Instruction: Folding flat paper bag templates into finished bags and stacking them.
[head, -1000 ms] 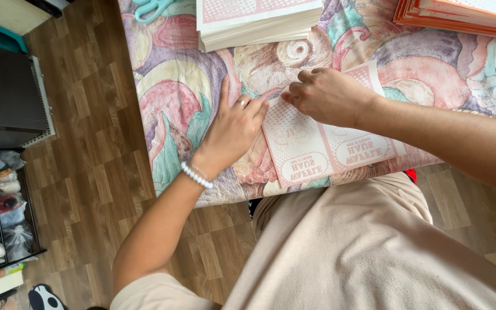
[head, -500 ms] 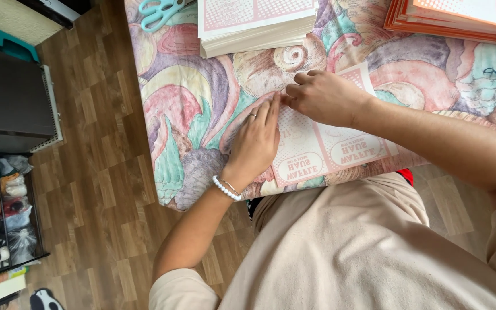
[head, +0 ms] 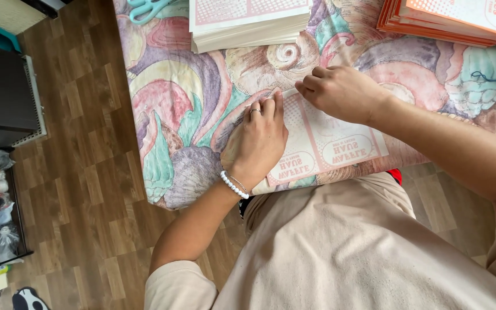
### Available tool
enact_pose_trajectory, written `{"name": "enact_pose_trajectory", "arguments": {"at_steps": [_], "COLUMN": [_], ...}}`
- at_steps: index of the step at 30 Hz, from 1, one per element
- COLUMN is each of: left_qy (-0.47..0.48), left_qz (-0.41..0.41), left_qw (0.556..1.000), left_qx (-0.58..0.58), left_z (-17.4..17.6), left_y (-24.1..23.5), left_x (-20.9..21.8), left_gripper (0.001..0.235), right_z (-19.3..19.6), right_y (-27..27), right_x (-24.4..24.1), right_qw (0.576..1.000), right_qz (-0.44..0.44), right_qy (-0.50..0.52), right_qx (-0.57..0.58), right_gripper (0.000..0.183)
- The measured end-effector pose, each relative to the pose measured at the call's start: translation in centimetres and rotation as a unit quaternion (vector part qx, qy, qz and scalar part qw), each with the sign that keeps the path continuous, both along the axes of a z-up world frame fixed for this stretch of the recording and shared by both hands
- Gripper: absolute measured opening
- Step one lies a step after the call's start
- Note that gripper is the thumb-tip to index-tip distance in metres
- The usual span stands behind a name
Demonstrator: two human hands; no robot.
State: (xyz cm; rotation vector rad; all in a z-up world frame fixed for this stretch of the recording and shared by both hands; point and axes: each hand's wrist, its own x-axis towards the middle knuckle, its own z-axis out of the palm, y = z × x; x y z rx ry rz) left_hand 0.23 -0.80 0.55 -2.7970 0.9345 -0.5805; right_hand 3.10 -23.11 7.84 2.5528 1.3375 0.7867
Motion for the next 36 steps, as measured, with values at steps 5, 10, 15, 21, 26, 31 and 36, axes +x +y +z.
{"name": "enact_pose_trajectory", "arguments": {"at_steps": [5, 10, 15, 21, 26, 31, 36], "left_qy": [0.008, 0.022, 0.114, 0.028, 0.021, 0.072, 0.108], "left_qz": [-0.005, -0.008, 0.022, 0.012, 0.017, 0.017, -0.060], "left_qw": [1.000, 1.000, 0.993, 0.994, 0.993, 0.993, 0.992], "left_qx": [-0.011, -0.014, -0.008, 0.104, 0.117, 0.090, -0.012], "left_z": [-0.1, 0.4, 1.7, 1.7, 1.4, 1.5, -0.1], "left_y": [0.1, 0.2, -0.3, -0.4, -0.8, -1.6, -2.4], "left_x": [0.1, 0.1, 0.7, 0.2, 0.3, 1.1, 1.7], "left_gripper": [0.058, 0.064, 0.066, 0.065, 0.074, 0.068, 0.028], "right_z": [-0.8, -0.7, -6.2, -5.8, -5.6, -5.5, -6.3], "right_y": [0.6, 0.5, -0.2, -1.4, -1.1, -0.9, -3.6], "right_x": [0.4, 0.7, 2.3, 2.1, 2.0, 2.0, 2.5], "right_qw": [1.000, 0.999, 0.989, 0.989, 0.988, 0.984, 0.995], "right_qz": [-0.009, -0.011, -0.080, -0.062, -0.069, -0.088, -0.025], "right_qy": [0.007, 0.035, 0.091, 0.076, 0.064, 0.081, 0.085], "right_qx": [-0.016, -0.009, -0.085, -0.107, -0.122, -0.133, -0.037], "right_gripper": [0.014, 0.018, 0.009, 0.012, 0.011, 0.012, 0.019]}}
